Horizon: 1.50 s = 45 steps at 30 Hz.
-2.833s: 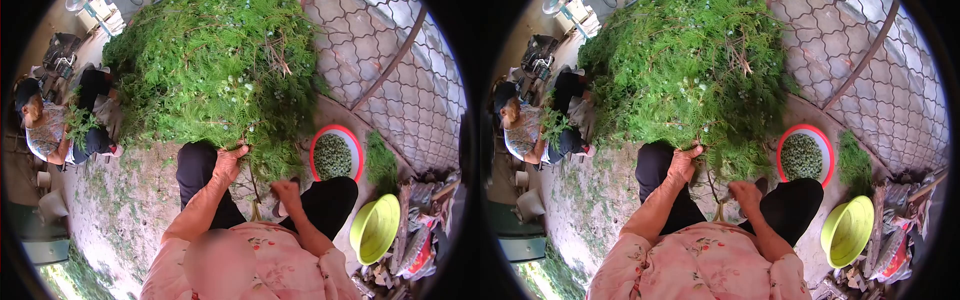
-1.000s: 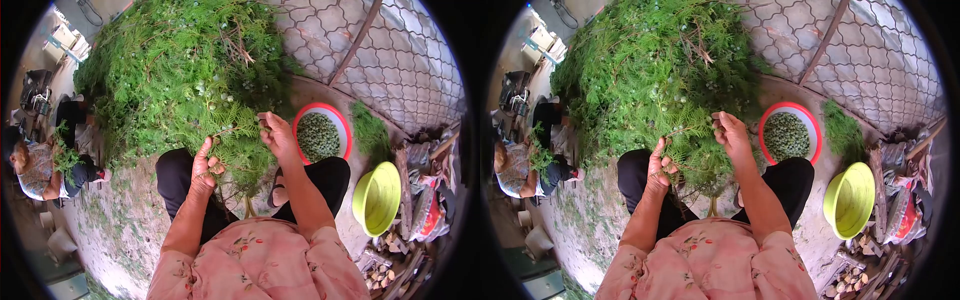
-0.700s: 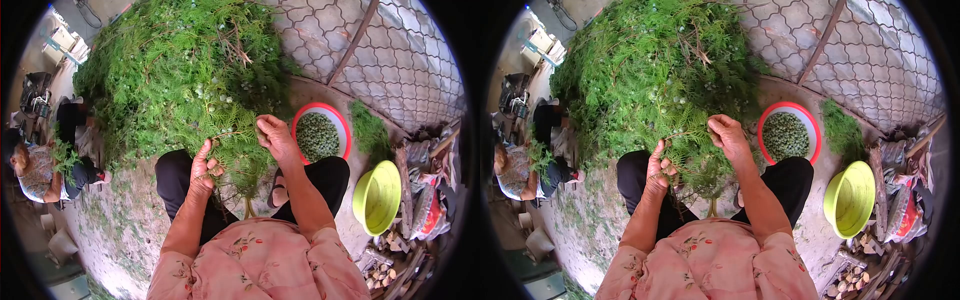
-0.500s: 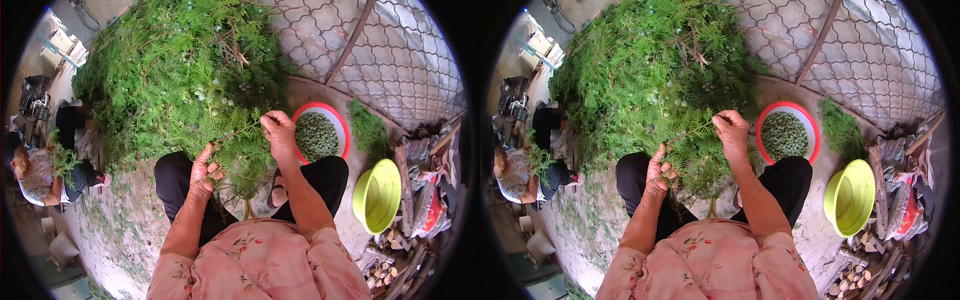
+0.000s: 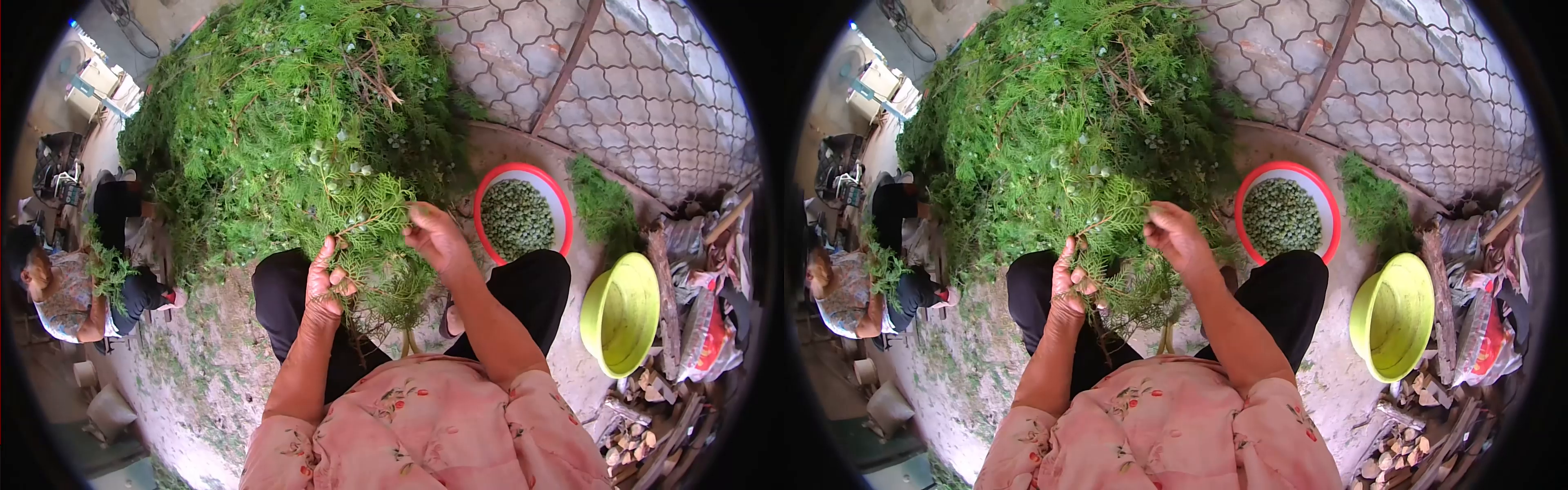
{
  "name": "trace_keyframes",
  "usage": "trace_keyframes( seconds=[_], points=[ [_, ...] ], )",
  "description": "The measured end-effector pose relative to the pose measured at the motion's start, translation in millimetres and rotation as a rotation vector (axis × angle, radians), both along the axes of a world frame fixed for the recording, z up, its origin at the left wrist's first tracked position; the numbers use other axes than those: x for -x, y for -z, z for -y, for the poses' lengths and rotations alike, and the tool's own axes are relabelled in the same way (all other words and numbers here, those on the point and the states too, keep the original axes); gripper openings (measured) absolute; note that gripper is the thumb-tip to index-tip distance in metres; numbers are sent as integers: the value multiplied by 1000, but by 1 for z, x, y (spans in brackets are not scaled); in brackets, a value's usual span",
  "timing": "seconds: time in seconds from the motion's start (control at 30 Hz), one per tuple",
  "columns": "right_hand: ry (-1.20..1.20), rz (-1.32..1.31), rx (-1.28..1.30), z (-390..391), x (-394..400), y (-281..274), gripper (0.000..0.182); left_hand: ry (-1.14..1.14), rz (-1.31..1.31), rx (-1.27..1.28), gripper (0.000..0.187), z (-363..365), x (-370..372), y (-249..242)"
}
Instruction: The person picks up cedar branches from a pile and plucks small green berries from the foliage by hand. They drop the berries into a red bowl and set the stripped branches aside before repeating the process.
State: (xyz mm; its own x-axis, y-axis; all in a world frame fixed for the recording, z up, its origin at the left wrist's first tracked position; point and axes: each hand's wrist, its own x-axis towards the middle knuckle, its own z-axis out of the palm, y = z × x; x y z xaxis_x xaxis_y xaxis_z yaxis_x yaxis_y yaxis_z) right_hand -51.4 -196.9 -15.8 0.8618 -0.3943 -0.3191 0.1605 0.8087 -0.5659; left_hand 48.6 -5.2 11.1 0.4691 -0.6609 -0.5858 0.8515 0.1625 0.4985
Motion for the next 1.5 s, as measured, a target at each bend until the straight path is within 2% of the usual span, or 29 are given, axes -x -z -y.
trace_keyframes(
  seconds=[0.07,0.13,0.3,0.37,0.47,0.57,0.7,0.77,0.8,0.87,0.9,0.97,1.0,1.07,1.1,1.17,1.27,1.4,1.5],
  points=[
    [-36,0,4,-8,-2,-9,24,9,-4,35,32,2,0,1],
    [66,-3,-83,-13,-4,-19,29,14,-11,65,31,2,2,2],
    [-139,191,52,-4,0,-22,29,-4,-43,67,28,2,-1,4],
    [-16,21,74,-13,-2,-36,24,-19,-55,40,28,3,1,1],
    [-26,-51,218,-12,-7,-29,22,-41,-78,0,27,6,4,-6],
    [-10,-12,227,-13,-7,-24,14,-35,-92,13,26,5,4,-9],
    [-84,-102,376,-7,-6,-13,16,-31,-108,79,23,3,-1,2],
    [197,-378,548,-19,-8,-24,11,-49,-104,39,23,4,2,3],
    [197,-378,548,-16,-8,-14,11,-68,-99,1,23,4,3,3],
    [533,-269,1366,-8,-6,15,12,-61,-94,1,23,4,5,2],
    [533,-269,1365,-5,-3,8,12,-53,-87,1,23,4,5,2],
    [356,-429,869,2,2,-7,15,-24,-86,24,24,-1,1,0],
    [356,-430,869,3,4,-5,15,6,-85,46,25,-3,0,0],
    [197,-109,356,7,7,0,24,-19,-83,31,25,2,-2,1],
    [199,-108,357,8,7,3,24,-38,-79,6,25,4,-1,-1],
    [108,92,71,6,5,8,27,-57,-71,32,25,3,0,-2],
    [53,5,6,-1,0,-2,19,-28,-80,29,26,1,0,-3],
    [113,-39,-34,-8,-6,-14,15,-15,-90,39,26,2,0,6],
    [-1,42,104,-3,-9,2,12,-13,-98,41,25,3,0,3]
  ],
)
